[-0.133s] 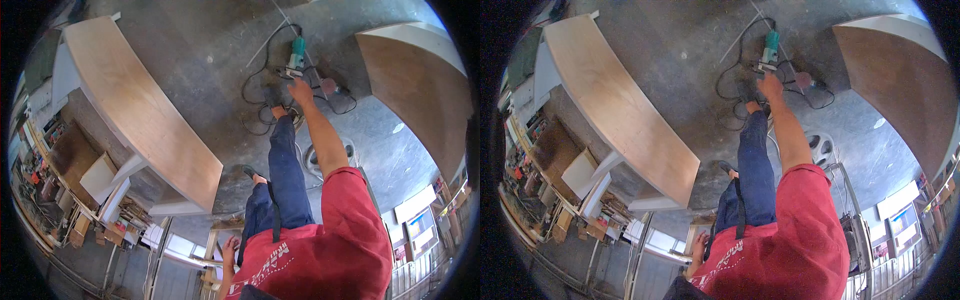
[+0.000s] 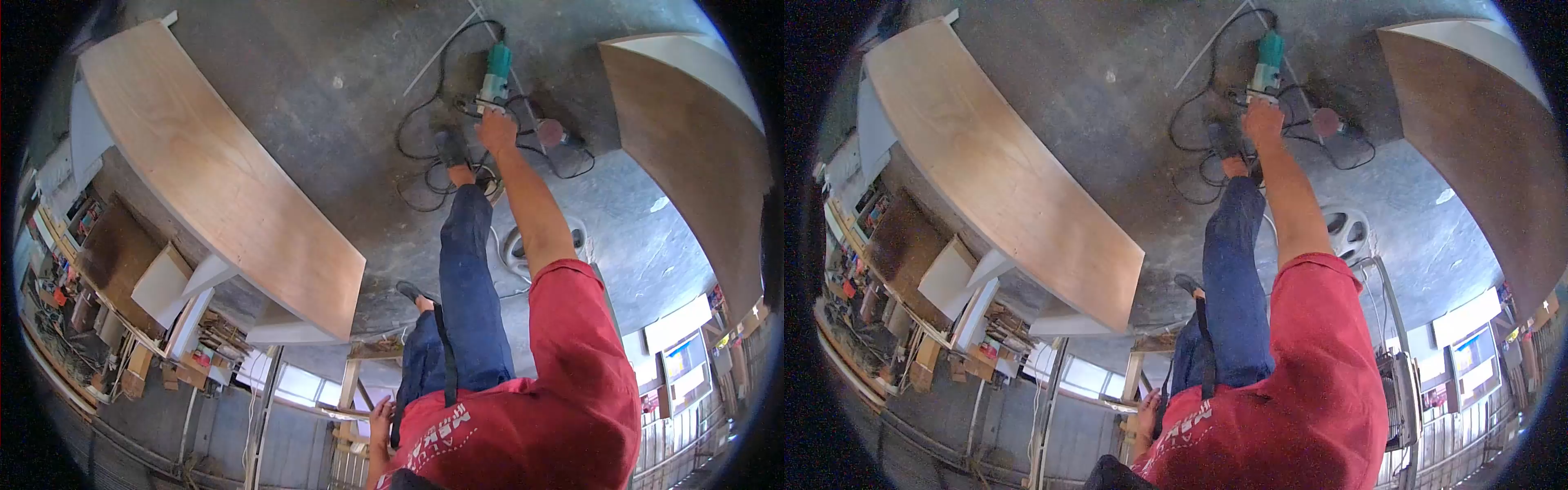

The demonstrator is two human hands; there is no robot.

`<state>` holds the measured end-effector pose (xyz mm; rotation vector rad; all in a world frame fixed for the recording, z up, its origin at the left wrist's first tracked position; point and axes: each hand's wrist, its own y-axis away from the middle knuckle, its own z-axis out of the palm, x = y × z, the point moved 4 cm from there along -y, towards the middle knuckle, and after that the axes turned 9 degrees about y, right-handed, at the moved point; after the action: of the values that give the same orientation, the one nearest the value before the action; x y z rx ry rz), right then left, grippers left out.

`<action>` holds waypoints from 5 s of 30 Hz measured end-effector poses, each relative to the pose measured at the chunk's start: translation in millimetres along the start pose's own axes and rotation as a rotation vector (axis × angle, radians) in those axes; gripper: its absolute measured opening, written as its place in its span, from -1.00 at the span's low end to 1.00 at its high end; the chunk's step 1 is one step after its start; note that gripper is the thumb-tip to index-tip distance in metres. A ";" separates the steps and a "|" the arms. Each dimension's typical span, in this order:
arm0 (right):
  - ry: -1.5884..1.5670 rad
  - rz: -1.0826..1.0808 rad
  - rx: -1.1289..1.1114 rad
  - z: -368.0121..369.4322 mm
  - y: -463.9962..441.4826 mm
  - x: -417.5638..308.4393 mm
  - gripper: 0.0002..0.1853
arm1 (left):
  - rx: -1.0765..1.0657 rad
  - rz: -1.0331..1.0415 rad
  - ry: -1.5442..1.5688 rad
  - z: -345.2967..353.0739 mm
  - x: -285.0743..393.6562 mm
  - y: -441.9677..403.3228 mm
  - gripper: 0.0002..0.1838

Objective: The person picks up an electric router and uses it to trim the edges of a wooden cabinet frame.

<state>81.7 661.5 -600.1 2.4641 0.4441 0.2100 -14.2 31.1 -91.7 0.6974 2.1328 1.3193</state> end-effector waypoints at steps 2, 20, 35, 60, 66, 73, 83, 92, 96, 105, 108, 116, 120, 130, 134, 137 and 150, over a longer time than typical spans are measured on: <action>0.137 -0.113 -0.008 50.0 5.8 -19.9 -0.61 | 0.042 -0.060 -0.070 -17.9 -9.3 35.2 -0.52; 0.194 -0.403 -0.061 3.8 52.3 -13.5 -0.86 | -0.070 0.069 0.208 -86.4 -44.0 -75.5 -0.53; -0.451 -0.193 0.233 -98.0 557.2 -69.5 -0.77 | -0.246 0.753 0.061 -231.7 -6.8 -244.9 -0.53; -1.321 -0.450 -0.037 15.1 866.6 -12.7 -0.76 | -1.006 0.448 0.805 -36.1 -199.6 -107.4 -0.51; -1.379 -0.619 -0.237 1.8 804.9 -21.2 -0.71 | -1.100 0.637 0.645 -46.7 -196.5 -114.5 -0.73; -1.073 -0.784 -0.203 -14.7 790.3 -98.8 -0.73 | -1.057 0.622 0.576 -83.2 -198.4 -116.5 -0.72; -1.428 -0.656 -0.102 -35.6 770.4 -95.3 -0.57 | -0.682 1.142 0.065 -48.7 -181.4 -44.9 -0.64; -0.852 -0.496 -0.135 107.3 761.7 -48.1 -0.52 | -0.609 1.029 0.109 -20.2 -161.1 -89.6 -0.60; -0.625 -0.521 0.241 82.7 728.6 -35.0 -0.61 | -0.547 1.092 -0.189 -10.0 -159.0 -81.0 -0.57; -1.261 -0.291 0.293 -41.4 673.6 1.2 -0.62 | -0.533 1.124 -0.825 4.1 -154.6 -63.8 -0.50; -1.165 -0.216 0.425 -68.1 645.1 6.7 -0.62 | -0.509 1.283 -1.041 3.6 -160.5 -56.3 -0.50; -2.103 0.456 0.637 -47.5 620.5 181.3 -0.67 | -0.541 1.235 -0.569 -87.6 -170.5 -27.5 -0.76; -2.146 0.710 0.883 13.8 641.1 286.3 -0.63 | -0.430 1.190 -0.196 -176.2 -190.3 42.9 -0.80; -1.141 0.096 0.367 67.6 731.8 42.8 -0.31 | -0.086 1.542 0.951 -398.9 -257.4 242.5 -0.61; -0.767 -0.632 0.601 26.0 761.3 -136.3 0.11 | -0.215 1.830 0.875 -423.6 -289.2 319.9 -0.52; -0.736 -0.987 0.283 -16.1 808.2 -217.6 0.01 | -0.185 1.906 0.904 -432.9 -313.2 359.6 -0.47; -0.669 -0.213 0.543 107.3 702.3 19.6 -0.72 | -0.830 1.663 0.792 -449.3 -362.4 318.5 -0.49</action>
<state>312.6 81.4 -260.7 2.7598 0.4997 -0.9069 -6.5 -372.0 429.9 1.8219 0.6649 3.3868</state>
